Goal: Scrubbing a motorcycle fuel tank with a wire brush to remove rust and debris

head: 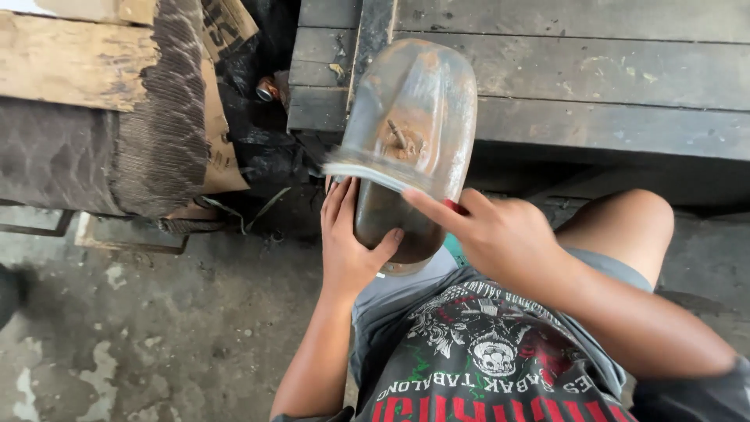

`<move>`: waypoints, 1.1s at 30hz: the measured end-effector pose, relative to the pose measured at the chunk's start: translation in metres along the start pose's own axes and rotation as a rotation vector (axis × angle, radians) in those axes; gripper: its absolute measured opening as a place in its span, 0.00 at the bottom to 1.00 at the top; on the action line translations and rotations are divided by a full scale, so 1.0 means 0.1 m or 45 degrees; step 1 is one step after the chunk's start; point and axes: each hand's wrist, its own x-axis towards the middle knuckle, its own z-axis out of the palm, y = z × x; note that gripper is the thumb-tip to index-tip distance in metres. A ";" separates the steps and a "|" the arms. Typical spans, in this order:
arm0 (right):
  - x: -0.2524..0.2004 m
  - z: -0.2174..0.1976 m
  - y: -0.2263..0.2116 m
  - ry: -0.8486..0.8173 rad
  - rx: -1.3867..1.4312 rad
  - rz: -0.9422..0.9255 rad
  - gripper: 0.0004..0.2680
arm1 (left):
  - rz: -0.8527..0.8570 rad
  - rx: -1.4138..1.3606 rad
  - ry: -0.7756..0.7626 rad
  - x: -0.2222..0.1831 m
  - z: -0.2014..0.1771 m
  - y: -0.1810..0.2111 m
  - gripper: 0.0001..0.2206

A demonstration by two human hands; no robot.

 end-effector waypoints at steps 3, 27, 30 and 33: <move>0.22 0.06 -0.11 0.059 -0.088 -0.074 0.30 | -0.048 0.009 -0.034 -0.01 -0.03 0.04 0.41; -0.21 -0.03 -0.16 -0.109 -0.060 0.189 0.29 | 0.066 0.002 0.058 0.04 0.07 -0.14 0.40; -0.61 0.01 -0.03 -0.161 -0.025 0.238 0.31 | 0.076 -0.007 0.080 0.03 0.07 -0.11 0.41; -0.82 -0.08 0.02 -0.220 0.016 0.248 0.26 | 0.039 -0.024 0.055 0.01 0.08 -0.09 0.41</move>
